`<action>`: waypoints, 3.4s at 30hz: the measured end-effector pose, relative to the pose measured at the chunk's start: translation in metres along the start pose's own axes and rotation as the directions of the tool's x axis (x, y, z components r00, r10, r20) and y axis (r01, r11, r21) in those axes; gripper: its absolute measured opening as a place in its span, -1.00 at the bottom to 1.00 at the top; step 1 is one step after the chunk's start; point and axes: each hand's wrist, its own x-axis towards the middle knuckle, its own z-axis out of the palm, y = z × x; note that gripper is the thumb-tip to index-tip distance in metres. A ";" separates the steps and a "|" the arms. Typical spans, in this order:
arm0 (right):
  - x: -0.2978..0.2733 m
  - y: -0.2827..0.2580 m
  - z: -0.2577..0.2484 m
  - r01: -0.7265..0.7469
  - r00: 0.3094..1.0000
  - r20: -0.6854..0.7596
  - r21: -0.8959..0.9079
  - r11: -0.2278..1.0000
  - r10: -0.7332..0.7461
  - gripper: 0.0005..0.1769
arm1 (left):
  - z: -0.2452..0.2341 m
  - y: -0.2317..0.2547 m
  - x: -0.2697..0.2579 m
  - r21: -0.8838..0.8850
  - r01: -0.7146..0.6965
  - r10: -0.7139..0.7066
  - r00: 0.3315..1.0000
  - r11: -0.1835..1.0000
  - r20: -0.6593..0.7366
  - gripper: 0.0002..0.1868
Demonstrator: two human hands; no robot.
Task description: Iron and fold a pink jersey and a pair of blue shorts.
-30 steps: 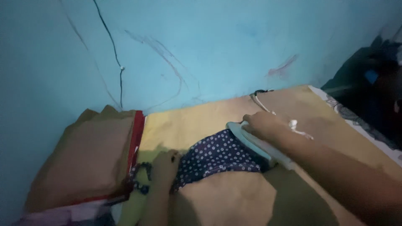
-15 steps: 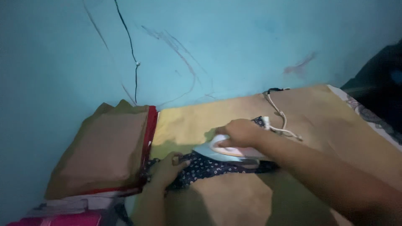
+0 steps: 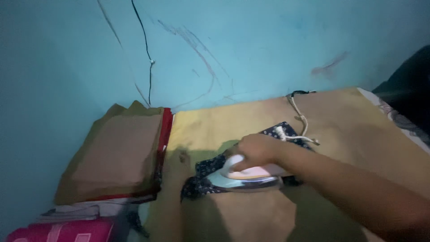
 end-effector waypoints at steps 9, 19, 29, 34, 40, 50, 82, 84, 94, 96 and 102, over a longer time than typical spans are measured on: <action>-0.032 0.017 -0.001 -0.243 0.970 0.005 -0.068 0.968 0.244 -0.36 | 0.040 0.079 -0.058 -0.010 -0.520 0.455 0.755 0.854 -0.472 -0.32; -0.123 0.100 -0.025 -0.671 0.726 -0.003 -0.225 0.706 0.688 -0.37 | 0.073 0.079 -0.070 0.489 -0.421 0.384 0.906 0.764 0.181 -0.04; -0.124 0.155 -0.008 -0.733 0.677 -0.120 -0.190 0.653 0.726 -0.31 | 0.068 0.065 -0.058 0.497 -0.420 0.334 0.907 0.759 0.256 -0.02; -0.161 0.164 -0.009 -0.856 0.517 -0.066 -0.080 0.512 0.854 -0.28 | 0.013 0.060 -0.069 0.252 -0.389 0.318 0.906 0.886 0.279 -0.05; -0.216 0.157 -0.022 -0.914 0.393 -0.062 -0.139 0.382 0.917 -0.29 | -0.079 0.052 -0.098 0.403 -0.285 0.063 0.874 0.870 0.482 -0.01; -0.143 0.164 0.063 -0.415 0.766 -0.564 -0.070 0.907 0.308 -0.67 | -0.101 0.035 -0.115 0.625 -0.243 -0.074 0.897 0.742 0.437 -0.57; 0.007 -0.078 -0.006 0.195 0.862 -0.197 0.979 0.053 0.466 -0.61 | -0.098 0.129 -0.138 -0.338 -0.717 0.209 0.557 0.610 -0.804 -0.30; 0.013 -0.057 0.003 0.345 0.885 -0.262 0.924 -0.167 0.384 -0.63 | -0.047 0.121 -0.142 -0.443 -0.717 0.314 0.658 0.539 -0.684 -0.17; -0.038 -0.035 -0.049 0.541 0.773 -0.375 0.810 -0.225 0.512 -0.41 | -0.060 0.127 -0.128 -0.681 -0.285 0.418 0.908 0.674 0.034 0.07; -0.054 -0.014 -0.059 0.518 0.787 -0.336 0.816 -0.258 0.517 -0.44 | -0.088 0.109 -0.108 -0.641 -0.267 0.463 0.873 0.720 0.156 0.02; -0.094 0.011 -0.064 0.400 0.781 -0.203 0.889 -0.224 0.591 -0.54 | -0.178 0.104 -0.097 -0.646 -0.007 0.505 0.632 0.763 0.589 -0.19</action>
